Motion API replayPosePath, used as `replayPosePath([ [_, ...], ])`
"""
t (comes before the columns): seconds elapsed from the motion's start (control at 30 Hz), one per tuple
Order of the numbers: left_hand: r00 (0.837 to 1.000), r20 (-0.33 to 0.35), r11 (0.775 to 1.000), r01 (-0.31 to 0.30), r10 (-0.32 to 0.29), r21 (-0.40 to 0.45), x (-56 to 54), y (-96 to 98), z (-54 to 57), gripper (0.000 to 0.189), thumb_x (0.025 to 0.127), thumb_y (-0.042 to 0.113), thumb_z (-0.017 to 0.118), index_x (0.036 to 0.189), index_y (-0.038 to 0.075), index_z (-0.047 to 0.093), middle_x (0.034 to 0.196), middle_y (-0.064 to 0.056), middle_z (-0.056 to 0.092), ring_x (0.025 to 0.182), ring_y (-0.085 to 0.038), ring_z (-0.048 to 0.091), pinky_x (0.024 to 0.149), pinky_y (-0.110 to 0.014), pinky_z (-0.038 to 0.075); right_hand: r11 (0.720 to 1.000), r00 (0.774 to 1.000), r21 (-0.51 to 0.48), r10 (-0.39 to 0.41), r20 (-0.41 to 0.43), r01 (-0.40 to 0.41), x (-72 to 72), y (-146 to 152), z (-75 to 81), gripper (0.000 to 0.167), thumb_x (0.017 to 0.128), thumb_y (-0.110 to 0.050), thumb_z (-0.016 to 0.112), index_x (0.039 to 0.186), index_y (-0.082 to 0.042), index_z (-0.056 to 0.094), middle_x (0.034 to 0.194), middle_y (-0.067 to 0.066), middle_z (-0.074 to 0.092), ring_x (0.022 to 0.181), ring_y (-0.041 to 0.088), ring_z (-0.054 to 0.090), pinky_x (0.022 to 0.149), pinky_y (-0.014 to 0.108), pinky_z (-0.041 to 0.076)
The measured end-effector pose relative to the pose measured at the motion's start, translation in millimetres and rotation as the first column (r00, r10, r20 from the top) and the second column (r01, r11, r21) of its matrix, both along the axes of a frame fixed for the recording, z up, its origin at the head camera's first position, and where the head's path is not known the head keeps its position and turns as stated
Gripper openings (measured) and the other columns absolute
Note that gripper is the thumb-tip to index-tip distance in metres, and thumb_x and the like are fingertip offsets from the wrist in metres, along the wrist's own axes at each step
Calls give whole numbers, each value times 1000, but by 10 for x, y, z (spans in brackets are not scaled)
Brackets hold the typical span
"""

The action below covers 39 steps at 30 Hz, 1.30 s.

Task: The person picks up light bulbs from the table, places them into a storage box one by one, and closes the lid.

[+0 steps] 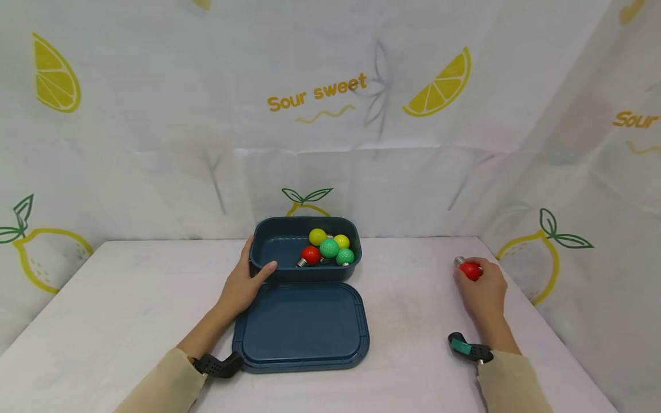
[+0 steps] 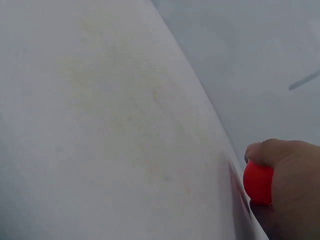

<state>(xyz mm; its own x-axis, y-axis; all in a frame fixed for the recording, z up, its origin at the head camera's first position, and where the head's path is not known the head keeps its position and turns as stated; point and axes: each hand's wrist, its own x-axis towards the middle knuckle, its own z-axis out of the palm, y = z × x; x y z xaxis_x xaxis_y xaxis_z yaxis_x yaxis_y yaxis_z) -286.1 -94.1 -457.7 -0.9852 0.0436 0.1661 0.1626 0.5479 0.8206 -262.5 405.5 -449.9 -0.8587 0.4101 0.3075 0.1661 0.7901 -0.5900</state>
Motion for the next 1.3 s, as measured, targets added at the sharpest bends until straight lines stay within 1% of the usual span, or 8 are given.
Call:
replayPosePath([
  [0.3, 1000, -8, 1000, 1, -1, 3, 3, -9, -18, 98, 93, 63, 59, 165, 21, 7, 170, -6, 22, 154, -32, 29, 121, -60, 30, 998, 982, -24, -68, -175, 65, -41, -188, 168, 49, 90, -12, 59, 139, -5, 60, 129, 29, 52, 120, 42, 49, 84, 45, 51],
  [0.47, 1000, -11, 1000, 1, -1, 1, -1, -9, -17, 97, 93, 62, 59, 165, 22, 6, 170, -6, 22, 154, -32, 29, 121, -59, 30, 999, 965, -28, -27, -261, 20, -70, -314, 203, 40, 89, -10, 63, 129, -2, 64, 127, 24, 60, 114, 35, 54, 75, 8, 36],
  [0.57, 1000, -9, 1000, 1, -1, -2, -3, -6, -17, 97, 93, 63, 59, 165, 23, 6, 170, -6, 21, 155, -31, 29, 121, -58, 30, 999, 963, -36, -1, -268, -9, -72, -396, 215, 38, 90, -11, 66, 127, -3, 63, 124, 20, 67, 106, 25, 60, 71, -2, 29],
  [0.73, 1000, -8, 1000, -8, 8, -7, -6, -8, -17, 97, 93, 64, 58, 165, 24, 7, 170, -6, 21, 155, -31, 29, 121, -58, 30, 998, 956, -35, 37, -289, -49, -80, -564, 293, 33, 92, -14, 70, 123, -5, 64, 117, 20, 72, 98, 17, 66, 70, -4, 31],
  [0.87, 1000, -7, 1000, -8, 8, -1, -1, -15, -6, 98, 93, 64, 59, 165, 23, 6, 170, -7, 22, 155, -32, 29, 121, -59, 30, 994, 929, -10, 102, -357, -113, -112, -704, 379, 31, 92, -12, 71, 123, -5, 69, 110, 21, 75, 88, -21, 50, 75, -4, 34],
  [0.93, 1000, -1, 1000, -13, 13, -2, 4, -21, 3, 99, 93, 64, 59, 165, 23, 5, 170, -7, 21, 155, -32, 29, 121, -59, 30, 988, 915, -5, 139, -379, -152, -132, -786, 428, 31, 93, -10, 71, 123, -5, 71, 109, 21, 75, 89, -29, 42, 81, 0, 35],
  [1.1, 1000, -8, 1000, -17, 17, -1, -4, -21, 21, 99, 93, 64, 58, 165, 21, 6, 170, -7, 21, 155, -32, 28, 122, -59, 29, 979, 886, -27, 171, -430, -202, -145, -1025, 556, 26, 91, -10, 72, 115, -3, 74, 103, 19, 76, 94, -23, 45, 85, 16, 39],
  [1.3, 1000, -2, 1000, 1, -1, 4, -9, 0, -6, 100, 93, 64, 59, 165, 21, 6, 170, -7, 20, 155, -32, 28, 122, -58, 29, 956, 854, -30, 248, -457, -293, -120, -1279, 730, 27, 89, -10, 75, 114, -1, 73, 100, 17, 76, 88, -16, 52, 80, 9, 41],
])
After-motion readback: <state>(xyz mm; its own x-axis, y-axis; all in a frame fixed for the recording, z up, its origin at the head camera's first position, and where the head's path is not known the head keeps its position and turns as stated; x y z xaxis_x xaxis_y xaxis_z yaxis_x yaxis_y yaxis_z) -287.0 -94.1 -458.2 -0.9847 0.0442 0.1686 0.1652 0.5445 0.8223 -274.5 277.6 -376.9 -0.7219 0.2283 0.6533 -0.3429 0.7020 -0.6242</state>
